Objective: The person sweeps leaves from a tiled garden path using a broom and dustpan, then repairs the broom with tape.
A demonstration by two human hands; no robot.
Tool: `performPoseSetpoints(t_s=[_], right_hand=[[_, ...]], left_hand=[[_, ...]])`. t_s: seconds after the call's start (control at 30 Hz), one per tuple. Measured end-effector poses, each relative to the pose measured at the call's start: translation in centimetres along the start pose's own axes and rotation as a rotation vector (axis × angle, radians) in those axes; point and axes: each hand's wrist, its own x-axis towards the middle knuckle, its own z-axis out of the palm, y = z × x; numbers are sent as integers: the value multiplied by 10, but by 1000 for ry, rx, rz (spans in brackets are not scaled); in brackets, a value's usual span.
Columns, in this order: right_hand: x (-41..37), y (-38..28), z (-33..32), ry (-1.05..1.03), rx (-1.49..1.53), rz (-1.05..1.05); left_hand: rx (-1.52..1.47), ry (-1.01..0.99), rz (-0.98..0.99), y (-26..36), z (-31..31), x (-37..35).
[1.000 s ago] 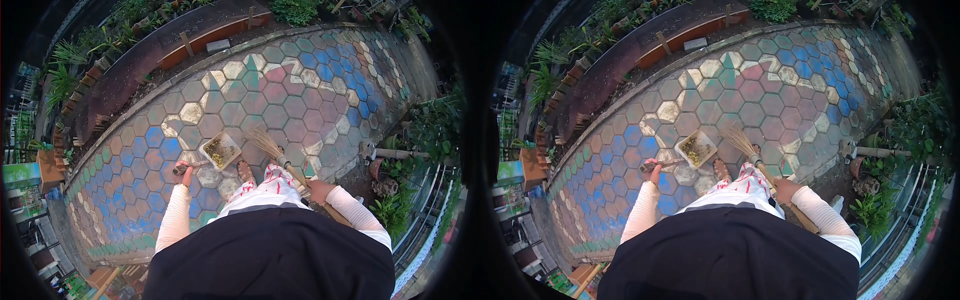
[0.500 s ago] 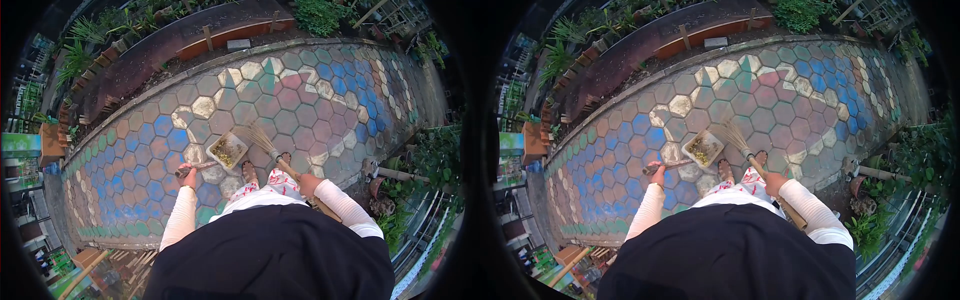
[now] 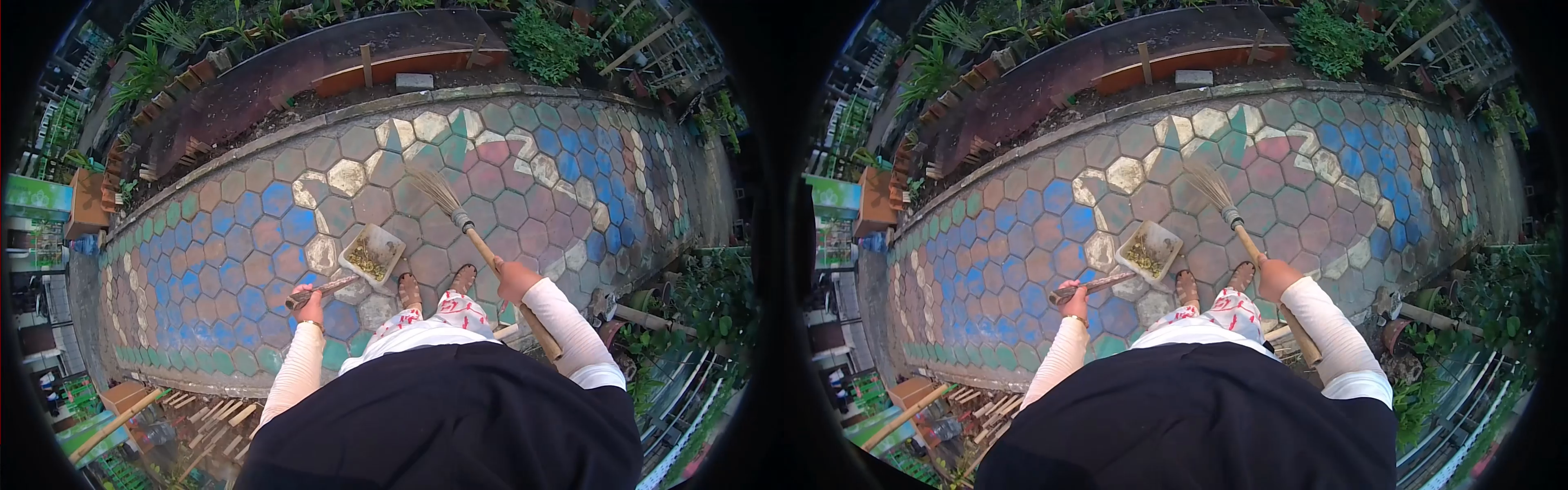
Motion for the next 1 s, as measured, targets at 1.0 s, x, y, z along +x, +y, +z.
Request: performPoseSetpoints(t_s=[1.0], right_hand=[[265, -217, -280, -167, -351, -448]], left_hand=[[-375, 934, 70, -21, 94, -51]])
